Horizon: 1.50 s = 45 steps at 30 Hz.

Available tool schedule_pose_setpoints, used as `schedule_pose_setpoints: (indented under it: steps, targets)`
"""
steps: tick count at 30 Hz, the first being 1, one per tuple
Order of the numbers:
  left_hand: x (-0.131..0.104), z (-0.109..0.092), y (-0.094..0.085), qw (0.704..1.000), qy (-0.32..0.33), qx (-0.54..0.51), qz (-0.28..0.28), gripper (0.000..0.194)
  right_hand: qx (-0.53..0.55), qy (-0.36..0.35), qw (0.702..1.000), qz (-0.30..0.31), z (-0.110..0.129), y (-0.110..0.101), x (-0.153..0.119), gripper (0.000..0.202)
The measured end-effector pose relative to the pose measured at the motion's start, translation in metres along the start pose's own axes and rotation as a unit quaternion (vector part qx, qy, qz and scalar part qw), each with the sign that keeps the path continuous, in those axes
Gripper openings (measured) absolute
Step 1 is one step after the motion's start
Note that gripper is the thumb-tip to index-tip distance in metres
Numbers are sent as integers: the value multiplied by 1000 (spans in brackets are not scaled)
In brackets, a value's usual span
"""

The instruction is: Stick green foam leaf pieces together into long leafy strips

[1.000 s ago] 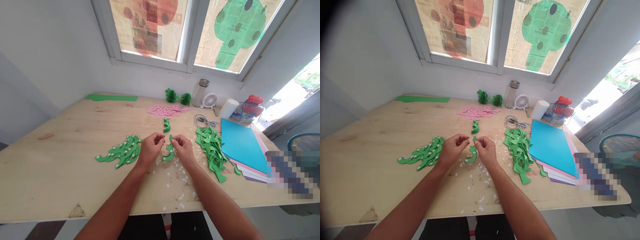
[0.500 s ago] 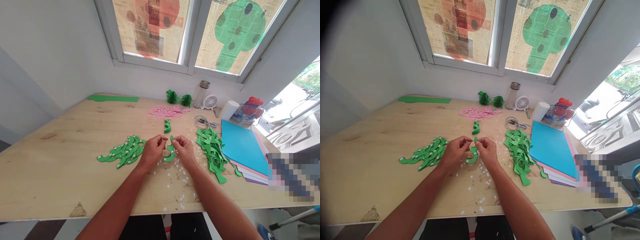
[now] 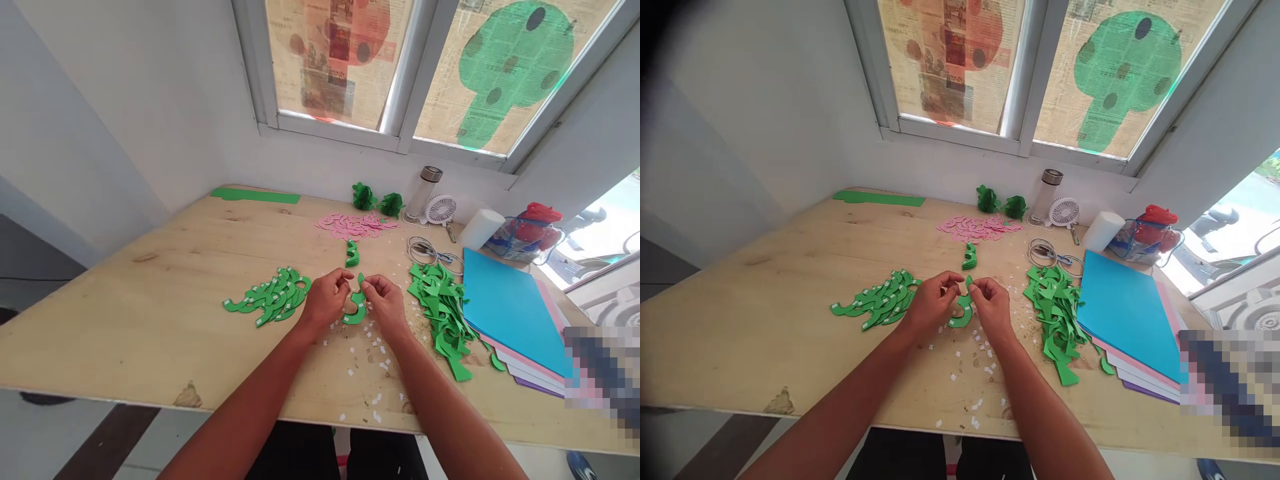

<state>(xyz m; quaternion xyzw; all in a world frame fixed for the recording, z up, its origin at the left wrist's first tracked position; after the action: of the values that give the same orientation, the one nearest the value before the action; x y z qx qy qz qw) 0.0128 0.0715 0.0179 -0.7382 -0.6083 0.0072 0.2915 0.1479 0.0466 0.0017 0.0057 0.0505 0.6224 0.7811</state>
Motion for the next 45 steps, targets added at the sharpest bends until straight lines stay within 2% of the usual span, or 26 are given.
schedule_pose_setpoints:
  steps: [6,9,12,14,17,20,23,25,28,32,35,40,44,45]
  targets:
    - [3,-2,-6,999,10,-11,-31,20,1,8,1000,13,-4,0,2,25]
    - [5,-2,-11,999,1,-24,-36,26,-1,10,1000,11,-3,0,1,27]
    - [8,-8,-20,999,-4,-34,-37,32,-2,8,1000,15,0,2,0,28]
    - [9,-12,-29,999,1,-25,-25,28,-5,6,1000,22,2,3,-2,29]
    - [4,-8,-59,999,-7,-3,-35,26,-9,3,1000,25,2,3,-2,29]
    - [-8,17,-102,992,-53,115,-29,27,-6,3,1000,23,1,2,-2,28]
    - [-20,53,-143,951,-121,283,14,20,-7,-1,1000,30,0,4,-1,27]
    - [-26,73,-158,925,-153,340,67,19,-10,-2,999,36,-1,6,-1,27]
    - [-30,89,-162,913,-166,355,111,22,-11,-2,999,39,-1,6,-2,28]
    - [-27,94,-156,910,-167,363,114,17,-14,-1,999,31,-1,4,-2,30]
    - [-25,93,-156,919,-162,345,99,10,-11,-3,999,31,-1,4,-1,32]
    - [-31,84,-163,936,-155,308,64,6,-14,-8,999,36,-2,5,-1,31]
    - [-36,64,-168,943,-134,304,32,8,-15,-11,999,42,-2,6,-2,31]
    - [-37,59,-171,935,-132,330,12,8,-15,-10,999,42,-1,6,-2,30]
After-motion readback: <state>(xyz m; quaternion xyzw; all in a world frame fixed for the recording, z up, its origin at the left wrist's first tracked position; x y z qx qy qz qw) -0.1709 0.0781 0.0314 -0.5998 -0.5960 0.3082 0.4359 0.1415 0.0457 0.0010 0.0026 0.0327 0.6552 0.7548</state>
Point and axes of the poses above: each hand's wrist, its own x-axis towards the middle knuckle, its own y-axis out of the palm, z = x × y, the point moved 7 cm from there along x, towards the middle knuckle, and after that the axes turned 9 degrees about y, right-handed, at the moved point
